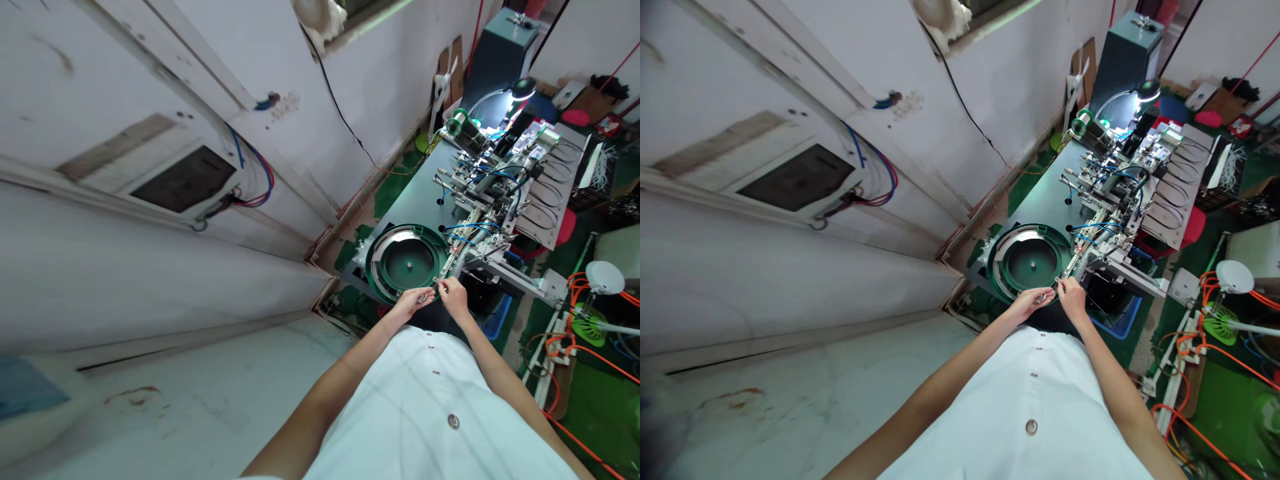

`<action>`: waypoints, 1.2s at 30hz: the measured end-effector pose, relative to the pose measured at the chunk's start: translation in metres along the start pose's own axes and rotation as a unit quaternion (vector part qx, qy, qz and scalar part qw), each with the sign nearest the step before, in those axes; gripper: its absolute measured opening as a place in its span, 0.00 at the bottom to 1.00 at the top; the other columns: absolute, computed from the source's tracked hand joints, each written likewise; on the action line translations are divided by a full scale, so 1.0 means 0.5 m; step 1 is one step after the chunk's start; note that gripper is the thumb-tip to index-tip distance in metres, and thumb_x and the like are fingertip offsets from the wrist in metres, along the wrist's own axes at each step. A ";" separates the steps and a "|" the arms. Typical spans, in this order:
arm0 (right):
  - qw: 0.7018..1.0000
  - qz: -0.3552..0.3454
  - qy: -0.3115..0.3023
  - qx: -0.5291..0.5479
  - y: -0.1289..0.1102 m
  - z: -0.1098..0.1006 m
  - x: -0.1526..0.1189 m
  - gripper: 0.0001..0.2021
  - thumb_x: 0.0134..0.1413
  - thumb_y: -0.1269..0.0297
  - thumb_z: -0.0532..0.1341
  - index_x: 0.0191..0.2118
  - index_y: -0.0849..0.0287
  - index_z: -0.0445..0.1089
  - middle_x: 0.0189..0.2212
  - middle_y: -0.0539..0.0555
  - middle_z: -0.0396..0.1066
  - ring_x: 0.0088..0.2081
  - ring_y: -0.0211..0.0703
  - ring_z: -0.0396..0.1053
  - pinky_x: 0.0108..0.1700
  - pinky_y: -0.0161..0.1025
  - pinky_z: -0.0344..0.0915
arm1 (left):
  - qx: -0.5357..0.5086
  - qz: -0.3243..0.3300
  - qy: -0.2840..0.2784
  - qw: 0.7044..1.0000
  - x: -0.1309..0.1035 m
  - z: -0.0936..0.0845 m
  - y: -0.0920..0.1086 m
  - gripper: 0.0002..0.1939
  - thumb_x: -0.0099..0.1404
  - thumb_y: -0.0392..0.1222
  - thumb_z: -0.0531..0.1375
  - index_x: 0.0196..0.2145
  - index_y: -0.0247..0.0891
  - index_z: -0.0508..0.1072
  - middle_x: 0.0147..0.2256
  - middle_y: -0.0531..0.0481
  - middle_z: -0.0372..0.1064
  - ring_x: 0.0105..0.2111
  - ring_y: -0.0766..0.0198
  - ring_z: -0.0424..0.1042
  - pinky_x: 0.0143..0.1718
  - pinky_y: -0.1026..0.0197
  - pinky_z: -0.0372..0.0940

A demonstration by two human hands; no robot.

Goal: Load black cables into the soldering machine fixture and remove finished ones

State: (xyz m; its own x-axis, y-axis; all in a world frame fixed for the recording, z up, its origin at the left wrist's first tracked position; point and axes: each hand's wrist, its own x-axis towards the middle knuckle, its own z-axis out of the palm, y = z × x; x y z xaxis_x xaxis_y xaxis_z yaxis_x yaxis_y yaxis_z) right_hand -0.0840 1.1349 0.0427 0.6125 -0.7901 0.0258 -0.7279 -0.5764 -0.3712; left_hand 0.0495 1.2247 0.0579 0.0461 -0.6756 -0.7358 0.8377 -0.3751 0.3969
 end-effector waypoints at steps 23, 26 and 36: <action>0.999 -0.005 -0.041 -0.031 0.087 0.081 0.062 0.10 0.56 0.68 0.55 0.30 0.60 0.73 0.30 0.56 0.70 0.29 0.39 0.65 0.32 0.34 0.55 | -0.042 -0.006 -0.013 0.999 -0.011 -0.011 0.008 0.10 0.63 0.29 0.54 0.38 0.24 0.74 0.38 0.35 0.75 0.36 0.60 0.76 0.48 0.58 0.68; 1.000 0.002 -0.004 0.005 0.082 0.061 0.056 0.12 0.58 0.68 0.53 0.31 0.60 0.73 0.29 0.55 0.69 0.30 0.40 0.65 0.33 0.34 0.58 | -0.057 -0.004 -0.023 0.998 -0.013 -0.007 0.014 0.11 0.64 0.30 0.53 0.39 0.24 0.74 0.39 0.36 0.75 0.38 0.60 0.76 0.48 0.58 0.68; 0.984 -0.121 -0.018 0.132 -0.035 -0.046 -0.014 0.11 0.61 0.67 0.53 0.36 0.56 0.72 0.33 0.53 0.69 0.34 0.39 0.69 0.37 0.34 0.66 | -0.059 -0.003 -0.041 0.997 -0.004 -0.007 0.015 0.12 0.65 0.30 0.52 0.37 0.26 0.76 0.35 0.40 0.75 0.34 0.65 0.74 0.45 0.60 0.68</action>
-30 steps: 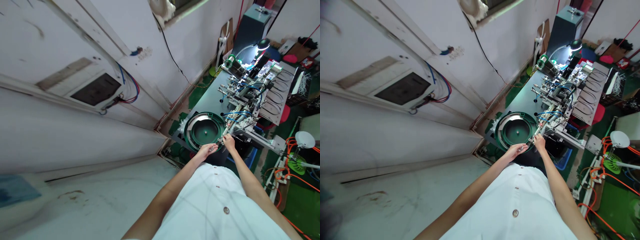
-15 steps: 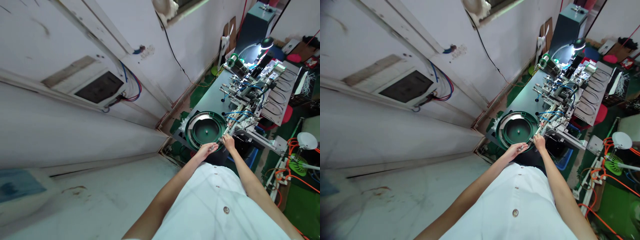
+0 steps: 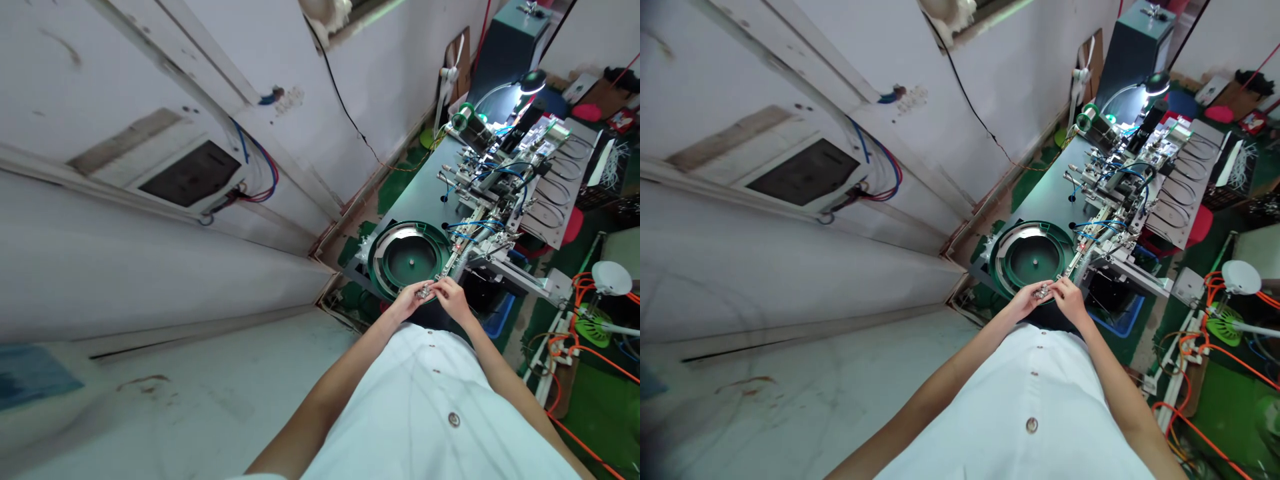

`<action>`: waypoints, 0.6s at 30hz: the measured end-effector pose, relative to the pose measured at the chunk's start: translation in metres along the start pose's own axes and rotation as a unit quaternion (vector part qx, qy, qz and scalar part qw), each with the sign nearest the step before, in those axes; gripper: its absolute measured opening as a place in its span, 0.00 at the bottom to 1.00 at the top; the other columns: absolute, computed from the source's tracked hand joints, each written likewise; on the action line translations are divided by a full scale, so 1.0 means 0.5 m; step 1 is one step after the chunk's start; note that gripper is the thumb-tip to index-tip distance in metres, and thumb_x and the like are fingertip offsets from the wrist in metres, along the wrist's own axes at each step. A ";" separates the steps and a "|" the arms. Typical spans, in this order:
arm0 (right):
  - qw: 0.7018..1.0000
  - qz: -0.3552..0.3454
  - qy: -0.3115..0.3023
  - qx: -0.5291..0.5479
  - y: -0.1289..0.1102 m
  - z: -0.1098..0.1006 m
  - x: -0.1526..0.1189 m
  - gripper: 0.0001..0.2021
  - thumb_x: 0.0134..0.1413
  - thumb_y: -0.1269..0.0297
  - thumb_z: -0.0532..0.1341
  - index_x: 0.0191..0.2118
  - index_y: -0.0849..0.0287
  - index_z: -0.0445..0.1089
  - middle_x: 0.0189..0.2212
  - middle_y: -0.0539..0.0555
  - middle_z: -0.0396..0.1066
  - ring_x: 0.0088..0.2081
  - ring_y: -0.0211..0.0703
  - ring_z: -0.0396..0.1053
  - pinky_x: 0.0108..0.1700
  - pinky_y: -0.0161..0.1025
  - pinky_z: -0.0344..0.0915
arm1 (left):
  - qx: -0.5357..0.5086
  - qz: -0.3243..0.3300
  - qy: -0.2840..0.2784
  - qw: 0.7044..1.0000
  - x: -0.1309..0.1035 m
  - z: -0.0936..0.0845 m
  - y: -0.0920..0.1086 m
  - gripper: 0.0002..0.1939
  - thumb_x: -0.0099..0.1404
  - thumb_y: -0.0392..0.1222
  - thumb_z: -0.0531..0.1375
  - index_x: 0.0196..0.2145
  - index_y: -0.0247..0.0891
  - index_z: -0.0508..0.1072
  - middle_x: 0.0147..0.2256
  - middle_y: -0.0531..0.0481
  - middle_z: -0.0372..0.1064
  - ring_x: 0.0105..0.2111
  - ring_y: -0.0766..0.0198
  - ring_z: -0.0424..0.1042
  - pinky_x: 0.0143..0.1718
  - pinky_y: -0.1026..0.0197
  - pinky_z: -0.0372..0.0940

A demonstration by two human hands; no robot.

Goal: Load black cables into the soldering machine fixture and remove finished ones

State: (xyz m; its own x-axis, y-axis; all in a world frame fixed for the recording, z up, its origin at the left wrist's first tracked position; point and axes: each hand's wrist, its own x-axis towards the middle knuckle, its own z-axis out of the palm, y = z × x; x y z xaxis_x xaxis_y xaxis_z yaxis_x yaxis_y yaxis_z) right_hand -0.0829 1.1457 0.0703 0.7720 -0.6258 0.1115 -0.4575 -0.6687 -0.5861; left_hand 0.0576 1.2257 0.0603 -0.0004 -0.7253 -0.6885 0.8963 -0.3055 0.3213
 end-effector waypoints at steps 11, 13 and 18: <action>0.992 -0.072 -0.064 -0.081 -0.018 -0.006 -0.005 0.12 0.61 0.68 0.52 0.38 0.59 0.72 0.35 0.58 0.69 0.37 0.43 0.67 0.41 0.38 0.63 | 0.049 0.016 -0.024 0.998 0.014 -0.004 -0.014 0.07 0.59 0.31 0.59 0.35 0.29 0.78 0.31 0.44 0.75 0.29 0.68 0.71 0.37 0.65 0.67; 0.990 -0.073 -0.068 -0.100 -0.022 -0.007 -0.006 0.11 0.61 0.69 0.51 0.38 0.60 0.72 0.35 0.58 0.69 0.36 0.43 0.66 0.40 0.38 0.62 | 0.053 0.018 -0.021 0.998 0.013 -0.004 -0.013 0.06 0.58 0.31 0.60 0.34 0.29 0.78 0.31 0.44 0.75 0.30 0.68 0.72 0.38 0.64 0.67; 0.987 -0.048 -0.062 -0.137 -0.028 0.000 -0.004 0.12 0.62 0.68 0.51 0.35 0.60 0.72 0.33 0.57 0.69 0.35 0.43 0.65 0.38 0.37 0.61 | 0.055 0.018 -0.006 0.998 0.010 0.007 -0.010 0.06 0.59 0.31 0.60 0.33 0.29 0.78 0.29 0.45 0.75 0.29 0.68 0.72 0.41 0.62 0.67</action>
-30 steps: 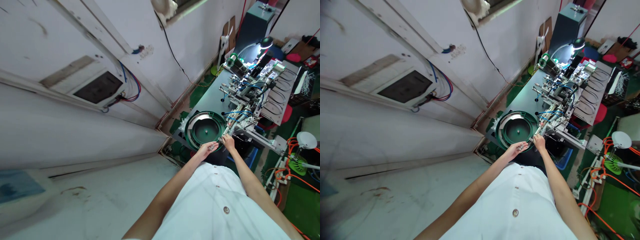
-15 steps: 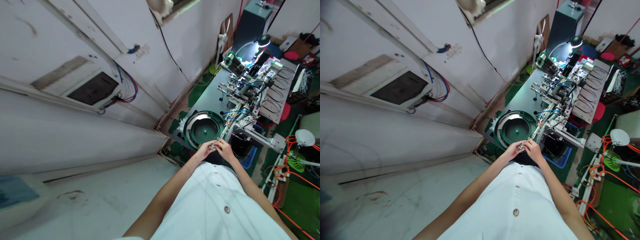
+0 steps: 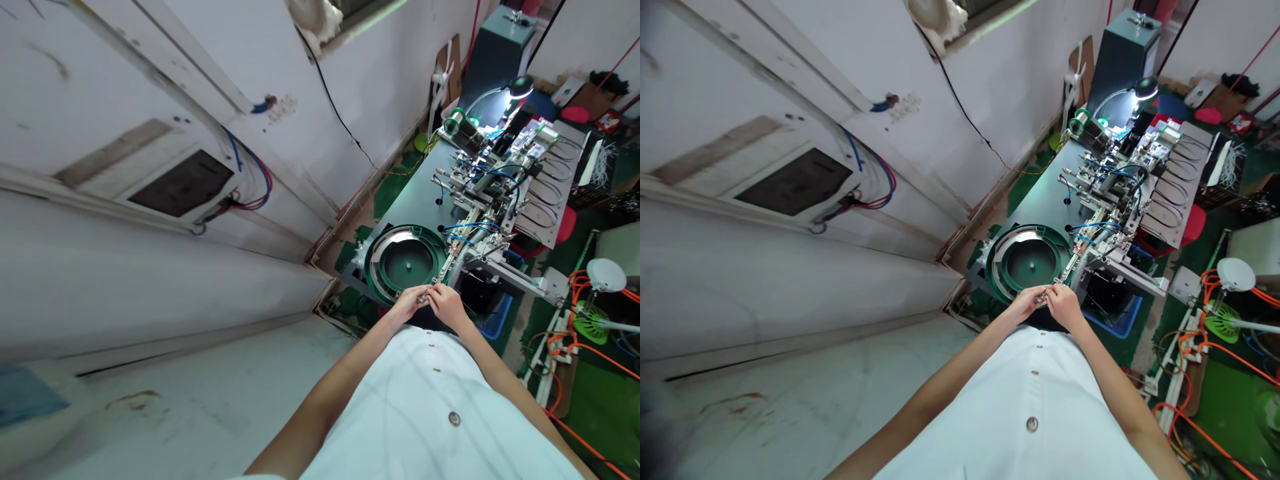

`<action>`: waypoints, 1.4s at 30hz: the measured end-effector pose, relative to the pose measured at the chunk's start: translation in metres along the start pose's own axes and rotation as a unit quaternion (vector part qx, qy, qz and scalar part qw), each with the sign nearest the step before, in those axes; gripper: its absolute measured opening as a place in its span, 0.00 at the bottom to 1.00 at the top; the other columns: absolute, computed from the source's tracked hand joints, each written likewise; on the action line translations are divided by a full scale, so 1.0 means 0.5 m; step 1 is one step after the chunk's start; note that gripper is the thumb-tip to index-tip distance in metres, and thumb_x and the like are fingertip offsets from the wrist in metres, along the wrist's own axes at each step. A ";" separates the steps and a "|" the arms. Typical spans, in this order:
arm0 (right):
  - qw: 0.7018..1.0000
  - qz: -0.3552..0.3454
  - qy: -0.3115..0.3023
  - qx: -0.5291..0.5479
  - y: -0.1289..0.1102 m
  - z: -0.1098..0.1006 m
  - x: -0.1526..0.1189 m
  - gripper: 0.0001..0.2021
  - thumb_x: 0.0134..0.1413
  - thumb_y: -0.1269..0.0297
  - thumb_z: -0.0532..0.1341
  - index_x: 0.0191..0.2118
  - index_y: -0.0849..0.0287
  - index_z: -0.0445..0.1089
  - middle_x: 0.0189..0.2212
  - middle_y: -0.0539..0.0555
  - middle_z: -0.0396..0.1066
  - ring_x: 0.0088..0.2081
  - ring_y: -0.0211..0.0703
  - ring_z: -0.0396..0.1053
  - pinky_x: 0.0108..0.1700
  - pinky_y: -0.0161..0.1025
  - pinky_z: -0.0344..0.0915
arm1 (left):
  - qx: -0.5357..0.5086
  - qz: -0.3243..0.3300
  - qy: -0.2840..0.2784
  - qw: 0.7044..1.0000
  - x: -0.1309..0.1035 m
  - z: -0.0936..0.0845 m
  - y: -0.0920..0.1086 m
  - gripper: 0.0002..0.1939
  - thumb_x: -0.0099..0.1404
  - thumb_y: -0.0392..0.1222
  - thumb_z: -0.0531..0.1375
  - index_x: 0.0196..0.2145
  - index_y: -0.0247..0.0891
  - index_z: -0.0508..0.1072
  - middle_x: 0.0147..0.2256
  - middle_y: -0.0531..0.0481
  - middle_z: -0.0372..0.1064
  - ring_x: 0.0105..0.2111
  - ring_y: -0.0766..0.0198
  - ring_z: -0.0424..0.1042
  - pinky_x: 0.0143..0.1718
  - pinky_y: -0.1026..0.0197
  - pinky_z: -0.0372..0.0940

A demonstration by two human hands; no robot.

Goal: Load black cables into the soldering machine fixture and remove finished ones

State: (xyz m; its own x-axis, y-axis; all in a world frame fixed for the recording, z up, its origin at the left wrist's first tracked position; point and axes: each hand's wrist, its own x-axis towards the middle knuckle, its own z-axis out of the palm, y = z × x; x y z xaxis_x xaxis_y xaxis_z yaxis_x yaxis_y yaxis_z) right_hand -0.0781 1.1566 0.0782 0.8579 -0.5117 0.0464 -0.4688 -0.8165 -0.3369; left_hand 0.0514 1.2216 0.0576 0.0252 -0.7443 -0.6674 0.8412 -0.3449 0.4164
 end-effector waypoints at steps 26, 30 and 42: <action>0.976 0.205 -0.058 -0.051 0.160 0.111 0.072 0.09 0.55 0.69 0.57 0.29 0.58 0.74 0.33 0.56 0.70 0.38 0.43 0.65 0.36 0.34 0.58 | -0.016 -0.023 0.052 0.998 -0.011 -0.014 0.010 0.07 0.62 0.31 0.58 0.37 0.25 0.74 0.37 0.35 0.75 0.34 0.60 0.77 0.47 0.57 0.68; 0.975 0.204 -0.052 -0.067 0.162 0.115 0.079 0.10 0.57 0.70 0.55 0.30 0.60 0.73 0.34 0.58 0.69 0.38 0.43 0.63 0.36 0.35 0.57 | -0.014 -0.022 0.049 0.998 -0.010 -0.014 0.010 0.08 0.62 0.30 0.57 0.37 0.25 0.74 0.38 0.35 0.75 0.34 0.60 0.77 0.48 0.57 0.68; 0.981 0.190 0.039 -0.014 0.159 0.121 0.050 0.12 0.58 0.69 0.53 0.31 0.61 0.73 0.29 0.56 0.69 0.34 0.43 0.64 0.38 0.36 0.58 | -0.022 -0.020 0.044 0.999 -0.004 -0.011 0.010 0.09 0.63 0.29 0.55 0.37 0.25 0.73 0.36 0.37 0.76 0.33 0.61 0.76 0.45 0.58 0.69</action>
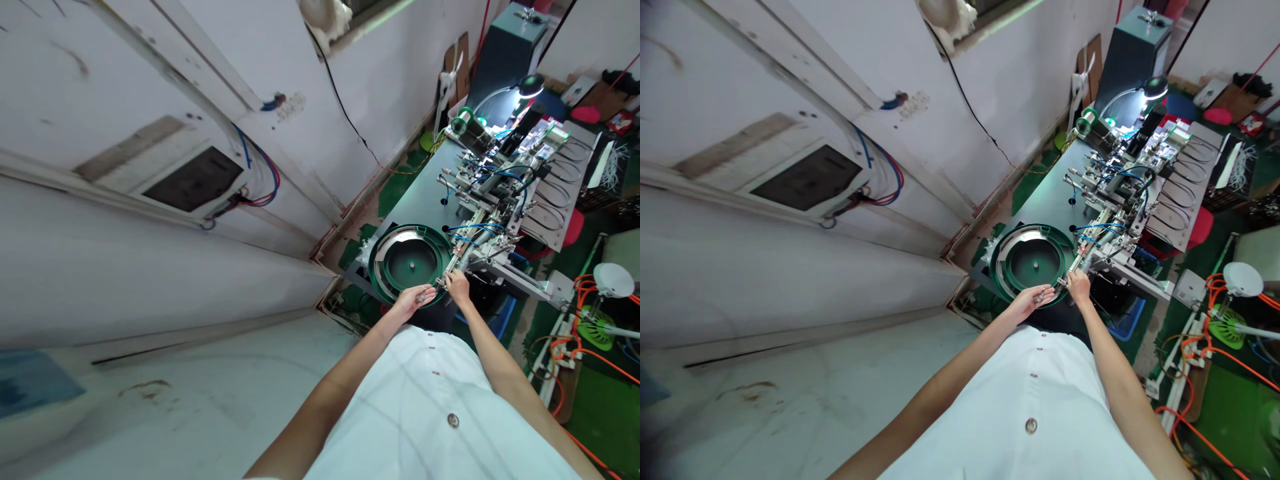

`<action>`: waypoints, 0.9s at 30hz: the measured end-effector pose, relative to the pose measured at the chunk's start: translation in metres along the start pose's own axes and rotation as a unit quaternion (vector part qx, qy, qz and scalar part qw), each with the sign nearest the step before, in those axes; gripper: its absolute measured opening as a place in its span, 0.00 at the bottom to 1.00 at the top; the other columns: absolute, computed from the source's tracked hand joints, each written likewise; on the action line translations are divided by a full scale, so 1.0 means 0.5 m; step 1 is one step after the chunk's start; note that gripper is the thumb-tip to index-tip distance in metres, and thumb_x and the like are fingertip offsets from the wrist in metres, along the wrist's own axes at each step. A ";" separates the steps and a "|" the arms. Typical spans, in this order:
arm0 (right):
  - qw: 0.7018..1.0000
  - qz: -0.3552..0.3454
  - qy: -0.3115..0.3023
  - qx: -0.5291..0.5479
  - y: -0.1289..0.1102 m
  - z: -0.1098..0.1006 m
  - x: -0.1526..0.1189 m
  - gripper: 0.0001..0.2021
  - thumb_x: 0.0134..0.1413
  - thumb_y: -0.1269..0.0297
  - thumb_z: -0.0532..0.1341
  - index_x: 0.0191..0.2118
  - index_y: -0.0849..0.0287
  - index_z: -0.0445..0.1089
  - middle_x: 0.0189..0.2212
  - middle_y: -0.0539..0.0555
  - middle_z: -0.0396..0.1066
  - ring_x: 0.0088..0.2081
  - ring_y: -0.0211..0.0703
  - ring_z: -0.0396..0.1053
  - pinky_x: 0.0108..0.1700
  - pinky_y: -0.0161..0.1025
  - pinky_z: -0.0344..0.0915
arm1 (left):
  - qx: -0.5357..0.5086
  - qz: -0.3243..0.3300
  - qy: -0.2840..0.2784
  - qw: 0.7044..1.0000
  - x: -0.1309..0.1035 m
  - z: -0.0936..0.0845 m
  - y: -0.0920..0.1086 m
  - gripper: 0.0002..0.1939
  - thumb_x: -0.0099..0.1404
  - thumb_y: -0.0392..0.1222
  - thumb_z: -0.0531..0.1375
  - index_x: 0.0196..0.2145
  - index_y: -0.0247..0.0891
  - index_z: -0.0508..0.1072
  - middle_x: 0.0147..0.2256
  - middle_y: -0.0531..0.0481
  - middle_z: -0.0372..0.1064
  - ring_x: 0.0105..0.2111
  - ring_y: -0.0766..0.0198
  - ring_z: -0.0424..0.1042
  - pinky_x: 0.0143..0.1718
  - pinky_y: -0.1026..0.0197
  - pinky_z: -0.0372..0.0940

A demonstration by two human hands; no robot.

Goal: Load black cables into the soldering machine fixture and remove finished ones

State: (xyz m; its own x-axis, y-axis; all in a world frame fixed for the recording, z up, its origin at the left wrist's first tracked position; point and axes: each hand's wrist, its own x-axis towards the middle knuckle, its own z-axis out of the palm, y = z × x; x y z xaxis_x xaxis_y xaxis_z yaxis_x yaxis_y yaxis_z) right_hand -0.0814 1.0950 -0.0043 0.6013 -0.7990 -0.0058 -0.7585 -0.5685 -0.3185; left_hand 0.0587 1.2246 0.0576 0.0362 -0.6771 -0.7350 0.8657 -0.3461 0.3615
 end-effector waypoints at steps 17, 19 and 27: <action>0.970 -0.178 -0.006 0.164 -0.109 -0.135 -0.078 0.11 0.60 0.70 0.53 0.40 0.57 0.72 0.36 0.56 0.69 0.39 0.42 0.68 0.41 0.37 0.66 | 0.032 0.033 -0.088 0.995 -0.006 0.020 -0.001 0.14 0.51 0.27 0.62 0.38 0.29 0.78 0.35 0.44 0.75 0.32 0.68 0.71 0.48 0.58 0.63; 0.970 -0.186 -0.007 0.156 -0.104 -0.131 -0.077 0.10 0.60 0.69 0.53 0.39 0.57 0.73 0.36 0.56 0.69 0.39 0.42 0.68 0.41 0.36 0.66 | 0.037 0.034 -0.090 0.995 -0.006 0.022 -0.002 0.15 0.50 0.27 0.62 0.38 0.29 0.78 0.34 0.44 0.75 0.31 0.68 0.71 0.47 0.59 0.64; 0.973 -0.204 -0.012 0.111 -0.094 -0.120 -0.071 0.12 0.62 0.69 0.51 0.36 0.59 0.72 0.33 0.55 0.67 0.35 0.40 0.67 0.38 0.34 0.64 | 0.027 0.037 -0.069 0.997 -0.004 0.025 -0.001 0.11 0.52 0.28 0.61 0.35 0.30 0.78 0.34 0.44 0.76 0.32 0.65 0.72 0.48 0.55 0.65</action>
State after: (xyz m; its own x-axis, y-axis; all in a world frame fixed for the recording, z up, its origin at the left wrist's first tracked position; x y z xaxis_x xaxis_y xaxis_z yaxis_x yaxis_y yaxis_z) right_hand -0.0822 1.1385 0.0676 0.8486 -0.5095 0.1424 -0.3846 -0.7790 -0.4952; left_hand 0.0520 1.2181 0.0661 0.0267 -0.7839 -0.6204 0.8353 -0.3235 0.4446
